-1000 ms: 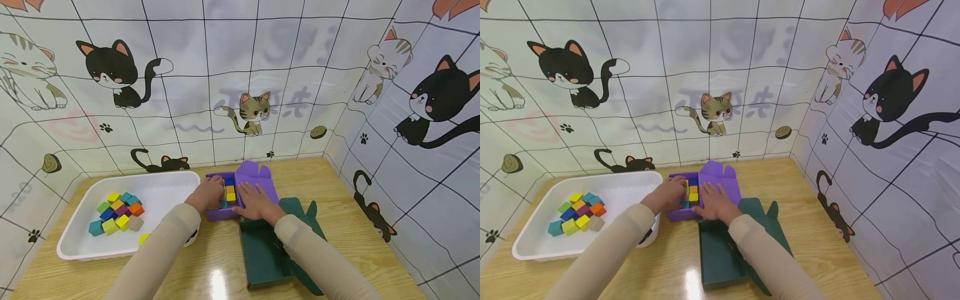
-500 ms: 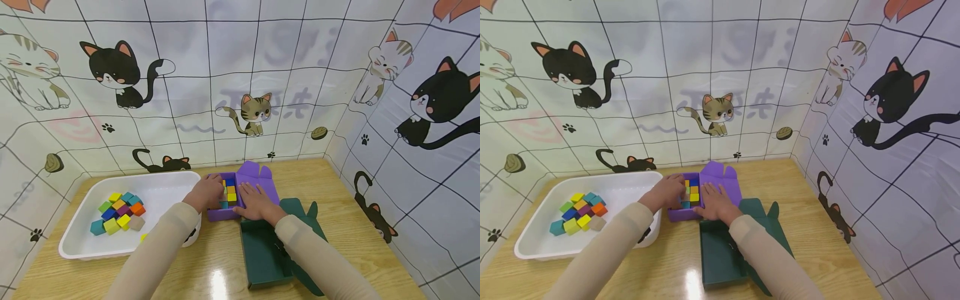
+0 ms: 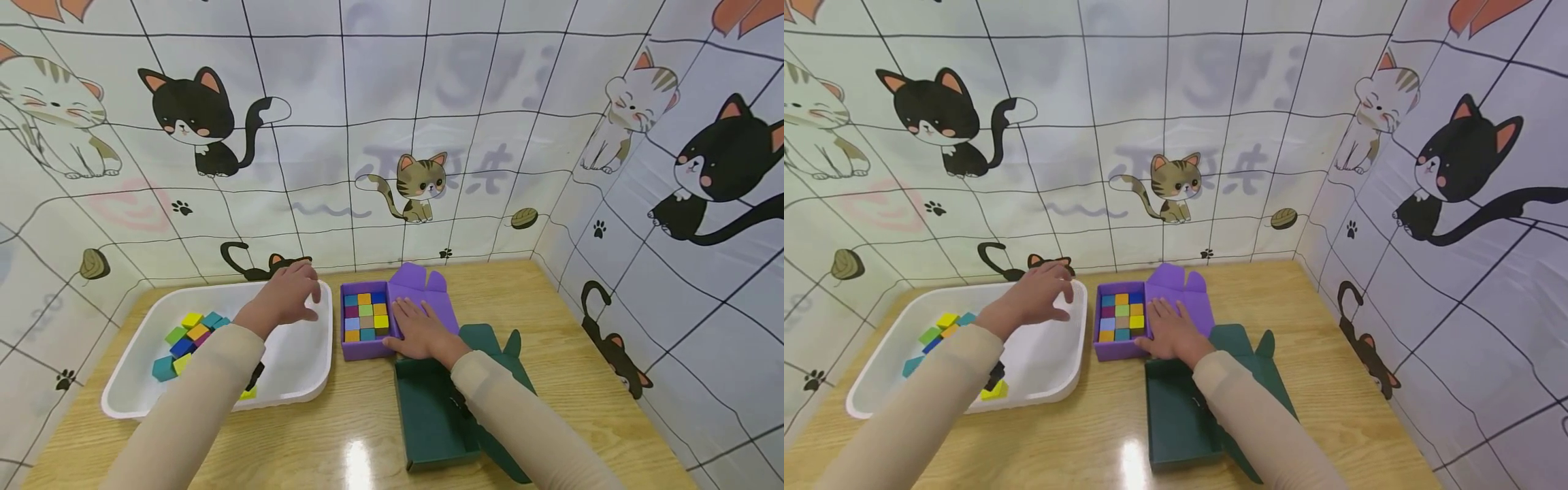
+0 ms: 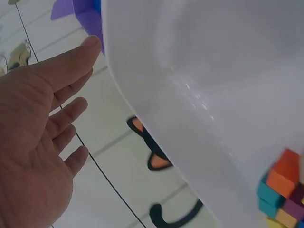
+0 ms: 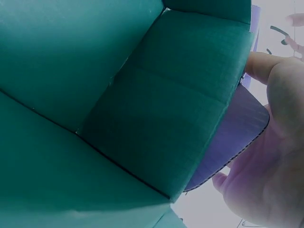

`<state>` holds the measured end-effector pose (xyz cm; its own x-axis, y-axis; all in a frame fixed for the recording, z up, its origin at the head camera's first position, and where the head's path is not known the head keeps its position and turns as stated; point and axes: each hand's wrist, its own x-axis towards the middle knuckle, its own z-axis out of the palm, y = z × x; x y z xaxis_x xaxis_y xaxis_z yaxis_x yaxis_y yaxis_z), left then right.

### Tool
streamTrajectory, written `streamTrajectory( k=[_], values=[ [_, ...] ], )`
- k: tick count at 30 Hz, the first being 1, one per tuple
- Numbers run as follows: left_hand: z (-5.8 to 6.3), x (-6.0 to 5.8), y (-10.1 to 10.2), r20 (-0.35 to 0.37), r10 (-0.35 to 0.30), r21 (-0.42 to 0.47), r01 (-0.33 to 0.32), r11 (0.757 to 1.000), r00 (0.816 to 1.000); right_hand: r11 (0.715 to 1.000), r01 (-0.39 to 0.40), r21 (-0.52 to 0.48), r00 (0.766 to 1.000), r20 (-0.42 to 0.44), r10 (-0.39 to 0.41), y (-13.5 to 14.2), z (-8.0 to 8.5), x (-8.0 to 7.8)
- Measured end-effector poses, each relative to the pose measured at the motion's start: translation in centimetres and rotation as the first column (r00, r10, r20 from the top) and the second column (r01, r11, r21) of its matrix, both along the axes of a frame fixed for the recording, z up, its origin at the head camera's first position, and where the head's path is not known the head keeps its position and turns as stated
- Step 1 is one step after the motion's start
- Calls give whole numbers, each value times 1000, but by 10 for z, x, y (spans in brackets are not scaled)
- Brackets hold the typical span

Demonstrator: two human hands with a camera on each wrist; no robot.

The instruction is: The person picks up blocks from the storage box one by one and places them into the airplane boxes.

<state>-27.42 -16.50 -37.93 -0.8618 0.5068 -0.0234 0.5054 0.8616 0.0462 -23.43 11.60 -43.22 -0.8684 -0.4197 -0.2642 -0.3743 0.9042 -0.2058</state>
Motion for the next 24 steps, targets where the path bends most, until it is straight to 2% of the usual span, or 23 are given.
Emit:
streamTrajectory(
  k=[7,12,18,24],
  values=[
    [0,14,-51,9,82,40,-82,996,997,1000,1,-11,1000,-1,-1,1,-1,-1],
    [-10,25,-90,28,140,35,-141,989,990,1000,-3,-14,1000,-3,3,1,-5,-2],
    [-27,40,-137,38,147,45,-149,988,988,1000,-7,-12,1000,-4,7,1,-5,-2],
    [-34,54,-154,52,118,31,-120,992,992,1000,-7,-5,1000,-6,7,1,-3,-2]
  ],
)
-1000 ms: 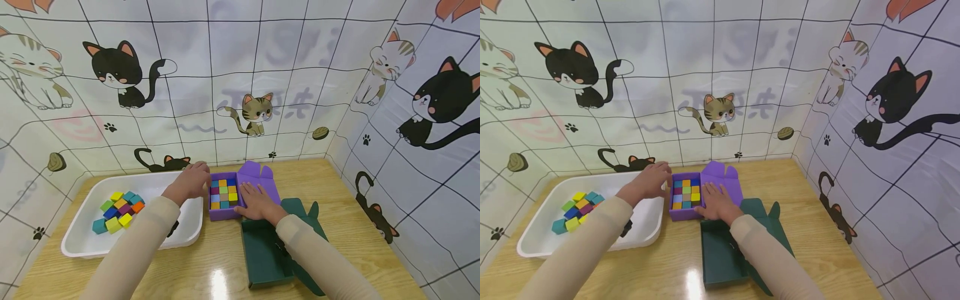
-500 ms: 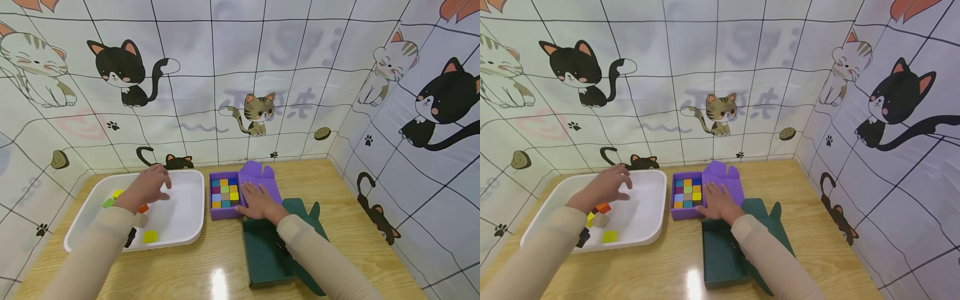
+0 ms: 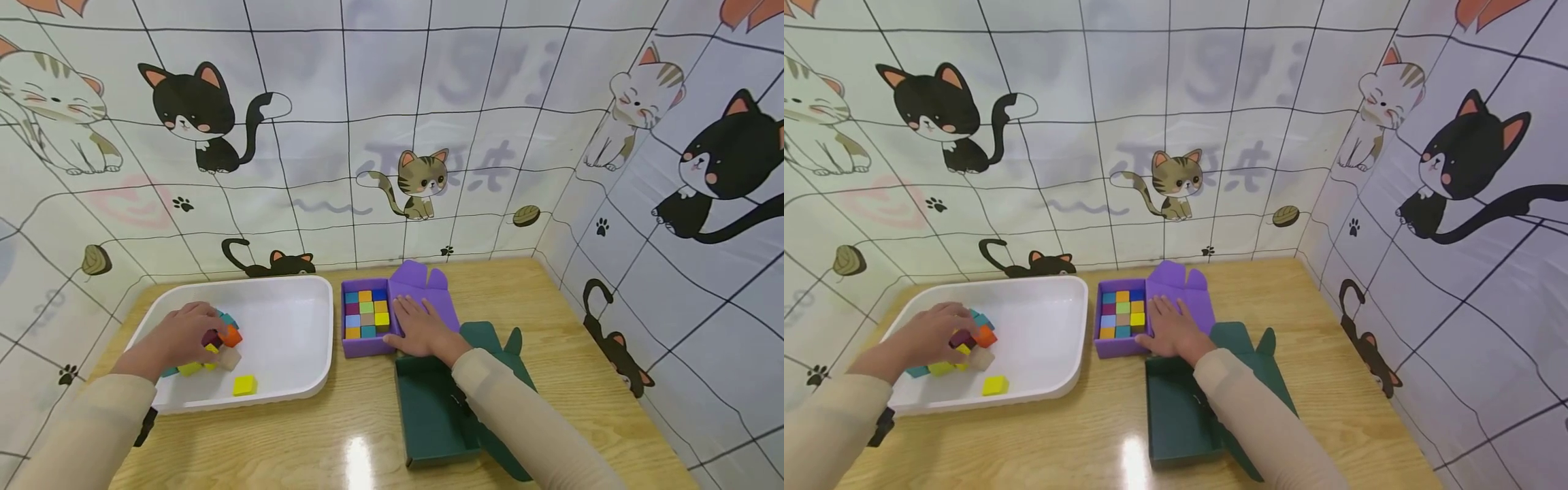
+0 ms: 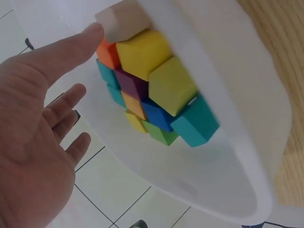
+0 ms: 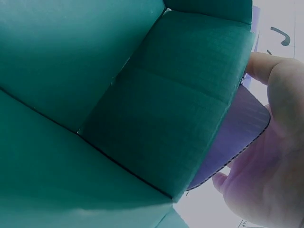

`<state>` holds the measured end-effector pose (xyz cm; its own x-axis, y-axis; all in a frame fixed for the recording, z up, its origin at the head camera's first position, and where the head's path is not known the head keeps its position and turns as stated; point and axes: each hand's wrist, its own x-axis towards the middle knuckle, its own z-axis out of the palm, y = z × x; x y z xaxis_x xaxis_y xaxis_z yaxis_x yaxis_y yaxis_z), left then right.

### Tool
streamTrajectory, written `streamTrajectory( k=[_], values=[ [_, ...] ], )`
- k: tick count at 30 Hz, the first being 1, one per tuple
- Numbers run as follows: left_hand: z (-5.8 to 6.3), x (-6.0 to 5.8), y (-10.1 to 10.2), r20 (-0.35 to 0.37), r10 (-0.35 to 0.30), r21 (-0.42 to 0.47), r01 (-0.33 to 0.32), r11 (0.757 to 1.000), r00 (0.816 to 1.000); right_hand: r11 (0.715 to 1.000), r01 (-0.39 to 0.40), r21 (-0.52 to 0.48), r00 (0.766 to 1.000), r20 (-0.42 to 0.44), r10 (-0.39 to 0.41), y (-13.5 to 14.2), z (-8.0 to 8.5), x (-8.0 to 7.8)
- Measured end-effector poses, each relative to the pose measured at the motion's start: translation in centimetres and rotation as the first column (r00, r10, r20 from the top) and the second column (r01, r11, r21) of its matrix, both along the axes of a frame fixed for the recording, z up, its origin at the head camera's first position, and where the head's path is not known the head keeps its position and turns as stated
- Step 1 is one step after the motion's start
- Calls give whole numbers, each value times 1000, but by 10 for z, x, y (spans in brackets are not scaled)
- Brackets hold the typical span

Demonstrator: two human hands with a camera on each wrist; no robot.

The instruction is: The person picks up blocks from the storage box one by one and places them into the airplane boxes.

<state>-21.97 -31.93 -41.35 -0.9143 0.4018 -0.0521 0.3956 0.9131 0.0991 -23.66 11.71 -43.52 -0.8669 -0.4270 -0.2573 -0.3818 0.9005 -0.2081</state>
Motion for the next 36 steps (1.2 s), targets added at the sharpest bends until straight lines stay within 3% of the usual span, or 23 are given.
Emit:
streamTrajectory(
  k=[9,24,36],
  values=[
    [-8,7,2,-65,-67,48,70,996,996,1000,-8,-3,1000,-10,8,0,0,0],
    [-23,7,4,-147,-95,25,99,995,985,1000,-5,4,1000,-11,5,-2,1,1],
    [-15,4,7,-128,-78,10,80,997,989,1000,-3,4,1000,-9,3,-1,0,1]
  ],
)
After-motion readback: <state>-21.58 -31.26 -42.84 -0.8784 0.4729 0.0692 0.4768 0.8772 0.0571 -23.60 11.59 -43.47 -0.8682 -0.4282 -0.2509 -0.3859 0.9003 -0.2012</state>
